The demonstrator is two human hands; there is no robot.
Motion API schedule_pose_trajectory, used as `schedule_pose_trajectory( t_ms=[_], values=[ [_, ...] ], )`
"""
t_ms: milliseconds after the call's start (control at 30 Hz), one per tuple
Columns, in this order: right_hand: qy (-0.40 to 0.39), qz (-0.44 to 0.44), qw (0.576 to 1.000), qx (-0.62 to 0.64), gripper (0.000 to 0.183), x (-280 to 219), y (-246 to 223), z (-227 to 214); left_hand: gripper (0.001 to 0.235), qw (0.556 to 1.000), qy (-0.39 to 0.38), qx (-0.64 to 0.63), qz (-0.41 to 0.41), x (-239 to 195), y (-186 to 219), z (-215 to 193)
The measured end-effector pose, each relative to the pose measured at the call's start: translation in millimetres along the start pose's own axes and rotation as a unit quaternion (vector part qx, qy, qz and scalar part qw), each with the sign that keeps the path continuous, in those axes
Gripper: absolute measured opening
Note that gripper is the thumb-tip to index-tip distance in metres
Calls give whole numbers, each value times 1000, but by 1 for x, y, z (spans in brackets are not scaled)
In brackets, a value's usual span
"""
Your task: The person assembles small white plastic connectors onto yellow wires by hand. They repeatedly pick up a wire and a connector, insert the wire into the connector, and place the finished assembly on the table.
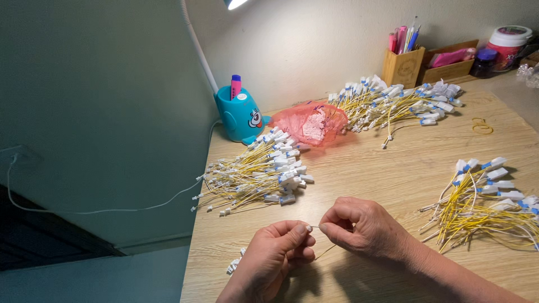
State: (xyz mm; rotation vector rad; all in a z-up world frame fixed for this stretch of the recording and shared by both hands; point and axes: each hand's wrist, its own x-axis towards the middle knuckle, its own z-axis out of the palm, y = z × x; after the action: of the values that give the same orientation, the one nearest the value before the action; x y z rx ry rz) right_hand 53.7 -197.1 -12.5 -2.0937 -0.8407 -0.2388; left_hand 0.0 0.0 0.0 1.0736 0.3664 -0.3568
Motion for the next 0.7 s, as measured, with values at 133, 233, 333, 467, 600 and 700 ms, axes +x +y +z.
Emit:
schedule_pose_trajectory(
  t_ms=[133,233,333,467,600,700],
  values=[
    [1,0,1000,-6,11,0,-1,-1,12,1000,-4,7,-1,0,-1,-1],
    [5,2,1000,3,12,0,-4,-1,13,1000,-3,1,7,0,-1,0],
    [14,0,1000,4,11,1,-7,-2,13,1000,9,3,3,-1,0,2],
    [13,-9,1000,-4,11,0,-6,-2,14,1000,9,3,4,-1,0,2],
    [12,-14,1000,-9,11,0,-3,-1,15,1000,3,8,8,0,-2,1],
    [16,-23,1000,-12,11,0,-4,-1,15,1000,10,3,2,-3,1,4]
  ],
)
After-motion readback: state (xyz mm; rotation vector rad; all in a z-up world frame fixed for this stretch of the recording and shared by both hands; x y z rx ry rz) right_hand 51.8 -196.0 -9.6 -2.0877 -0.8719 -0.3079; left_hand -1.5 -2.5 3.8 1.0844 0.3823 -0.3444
